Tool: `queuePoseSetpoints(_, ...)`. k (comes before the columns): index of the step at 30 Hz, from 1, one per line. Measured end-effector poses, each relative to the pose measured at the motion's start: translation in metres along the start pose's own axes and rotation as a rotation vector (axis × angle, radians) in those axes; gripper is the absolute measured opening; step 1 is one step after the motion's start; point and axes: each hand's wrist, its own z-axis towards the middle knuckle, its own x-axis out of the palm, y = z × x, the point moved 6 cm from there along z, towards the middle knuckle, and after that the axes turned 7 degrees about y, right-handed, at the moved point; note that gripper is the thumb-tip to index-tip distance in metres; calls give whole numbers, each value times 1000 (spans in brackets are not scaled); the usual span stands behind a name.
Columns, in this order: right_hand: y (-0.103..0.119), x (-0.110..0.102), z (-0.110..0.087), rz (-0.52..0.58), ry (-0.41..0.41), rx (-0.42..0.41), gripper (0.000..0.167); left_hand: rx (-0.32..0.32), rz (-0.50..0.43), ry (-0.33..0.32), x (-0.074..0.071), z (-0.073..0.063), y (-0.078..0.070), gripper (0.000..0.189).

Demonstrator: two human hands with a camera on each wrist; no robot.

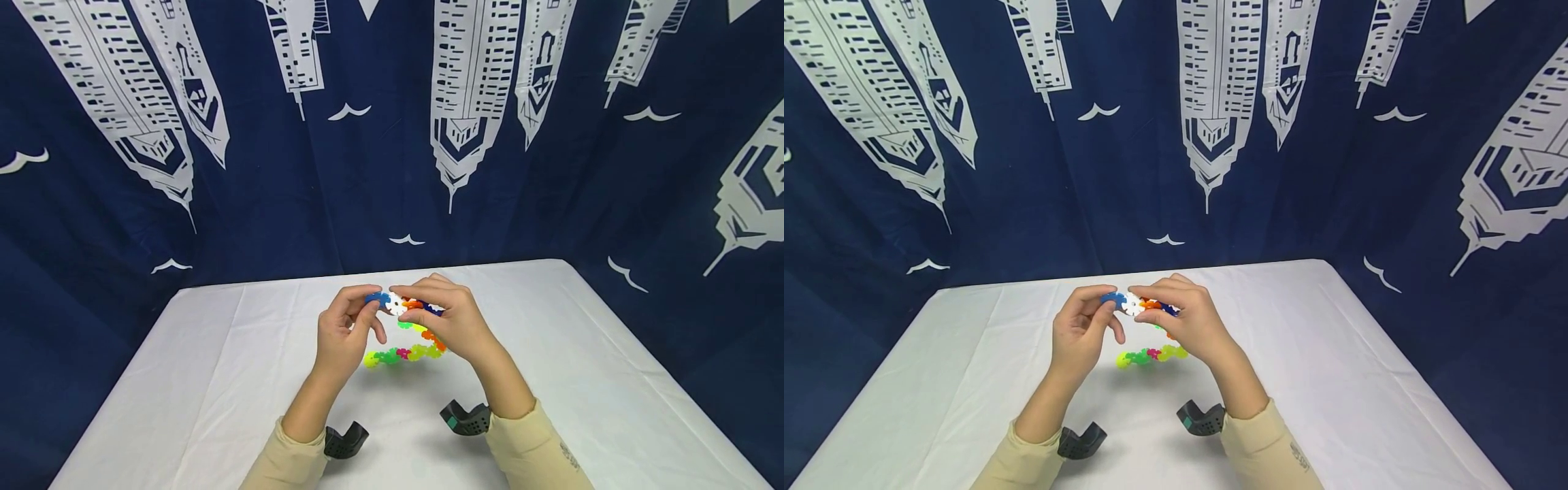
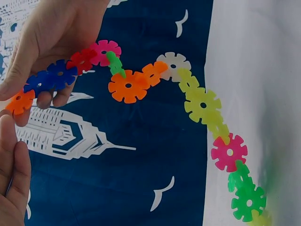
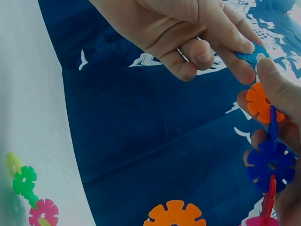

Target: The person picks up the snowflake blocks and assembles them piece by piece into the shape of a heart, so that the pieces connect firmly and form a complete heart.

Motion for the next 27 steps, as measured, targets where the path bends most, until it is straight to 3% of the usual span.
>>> queuePoseSetpoints(10, 6, -2, 0, -30, 47, -1, 35, 81, -3, 42, 3, 1, -4, 22)
queuePoseSetpoints(17, 11, -4, -1, -59, 81, -46, 35, 59, 37, 86, 5, 2, -7, 25)
queuePoseSetpoints(27, 13, -2, -1, -92, 91, -44, 35, 109, 35, 38, 6, 1, -5, 29)
